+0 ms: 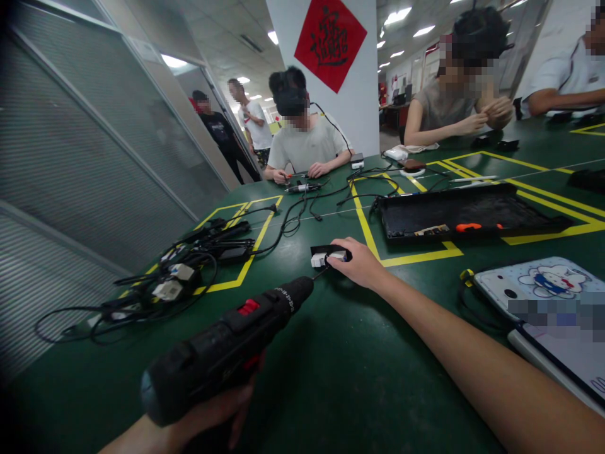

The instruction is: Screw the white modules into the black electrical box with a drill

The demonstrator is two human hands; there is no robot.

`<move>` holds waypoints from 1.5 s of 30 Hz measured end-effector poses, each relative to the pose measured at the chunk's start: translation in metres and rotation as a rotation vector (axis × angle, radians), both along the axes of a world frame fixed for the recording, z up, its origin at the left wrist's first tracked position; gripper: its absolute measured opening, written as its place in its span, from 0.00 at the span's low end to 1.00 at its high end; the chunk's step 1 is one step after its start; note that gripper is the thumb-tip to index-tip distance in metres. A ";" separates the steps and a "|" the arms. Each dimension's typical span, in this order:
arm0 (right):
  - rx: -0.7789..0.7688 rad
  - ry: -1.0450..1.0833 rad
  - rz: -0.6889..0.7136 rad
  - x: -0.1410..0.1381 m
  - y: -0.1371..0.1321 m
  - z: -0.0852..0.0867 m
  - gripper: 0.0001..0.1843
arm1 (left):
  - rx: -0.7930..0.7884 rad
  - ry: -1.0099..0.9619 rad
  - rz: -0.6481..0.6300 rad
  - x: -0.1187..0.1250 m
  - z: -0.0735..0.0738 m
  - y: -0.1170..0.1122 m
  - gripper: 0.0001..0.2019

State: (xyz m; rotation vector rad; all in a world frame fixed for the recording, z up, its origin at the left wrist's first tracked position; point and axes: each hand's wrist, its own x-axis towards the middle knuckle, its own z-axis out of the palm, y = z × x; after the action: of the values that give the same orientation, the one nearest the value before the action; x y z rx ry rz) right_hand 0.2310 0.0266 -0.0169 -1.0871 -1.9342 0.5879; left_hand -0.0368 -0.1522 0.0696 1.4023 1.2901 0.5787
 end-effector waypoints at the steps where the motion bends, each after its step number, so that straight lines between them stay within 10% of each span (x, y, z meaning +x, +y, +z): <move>1: -0.001 0.000 0.000 0.000 0.000 0.000 0.16 | -0.012 0.031 -0.025 0.001 0.002 0.000 0.09; 29: -0.049 0.027 0.054 0.002 0.000 0.003 0.15 | 0.062 0.212 -0.058 0.008 0.011 0.002 0.10; 34: -0.055 0.032 0.052 0.002 0.000 0.003 0.16 | 0.249 0.283 0.011 0.013 0.004 0.002 0.26; 45: -0.050 0.029 0.048 0.002 0.000 0.003 0.15 | 0.004 0.169 -0.097 0.009 0.014 -0.001 0.11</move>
State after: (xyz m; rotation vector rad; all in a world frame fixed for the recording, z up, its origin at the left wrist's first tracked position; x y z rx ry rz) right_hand 0.2328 0.0268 -0.0140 -1.0602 -1.9340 0.6784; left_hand -0.0281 -0.1529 0.0833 1.5341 1.3450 0.4038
